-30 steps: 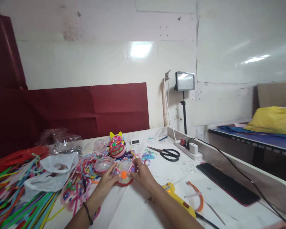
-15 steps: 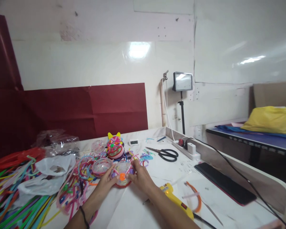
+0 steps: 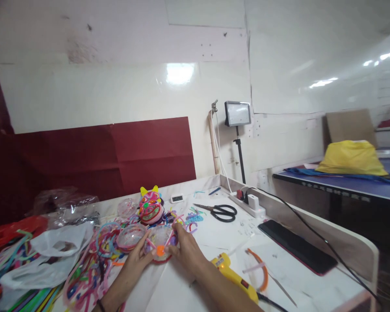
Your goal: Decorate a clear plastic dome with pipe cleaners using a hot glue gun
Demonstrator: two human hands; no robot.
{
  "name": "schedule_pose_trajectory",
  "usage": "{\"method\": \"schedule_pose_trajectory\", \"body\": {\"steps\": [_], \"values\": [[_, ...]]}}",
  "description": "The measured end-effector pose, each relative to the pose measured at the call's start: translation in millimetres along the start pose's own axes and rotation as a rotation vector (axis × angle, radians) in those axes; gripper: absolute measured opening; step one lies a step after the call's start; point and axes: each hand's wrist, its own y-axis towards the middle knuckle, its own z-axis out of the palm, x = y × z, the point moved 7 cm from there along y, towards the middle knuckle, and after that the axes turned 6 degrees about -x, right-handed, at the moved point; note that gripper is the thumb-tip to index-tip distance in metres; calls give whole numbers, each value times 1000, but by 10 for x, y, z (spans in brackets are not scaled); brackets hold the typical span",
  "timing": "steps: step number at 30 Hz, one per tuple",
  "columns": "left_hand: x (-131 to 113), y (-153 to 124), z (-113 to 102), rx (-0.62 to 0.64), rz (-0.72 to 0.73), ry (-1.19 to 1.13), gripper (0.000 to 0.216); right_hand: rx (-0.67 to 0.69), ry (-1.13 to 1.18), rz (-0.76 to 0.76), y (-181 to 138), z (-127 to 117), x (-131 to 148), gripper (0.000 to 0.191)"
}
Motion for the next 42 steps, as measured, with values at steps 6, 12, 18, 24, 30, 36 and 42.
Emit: {"method": "schedule_pose_trajectory", "body": {"steps": [6,12,18,24,30,36,42], "values": [[-145,-78,17,-60,-6,99,76,6,-11,22,-10,23,-42,50],[-215,-130,55,-56,-26,123,77,-3,-28,29,2,20,-50,55],[-205,-99,47,-48,-25,90,78,-15,-54,20,-14,16,-59,56],[-143,-73,40,-24,-47,16,81,-10,-66,25,-31,35,-68,57],[-88,-58,35,-6,-38,5,84,-8,-55,26,-30,39,-80,57],[-31,-32,18,16,-8,12,83,-4,-40,23,-33,46,-94,58],[13,-11,25,-17,20,-49,85,-9,-13,7,-30,50,-102,57]]}}
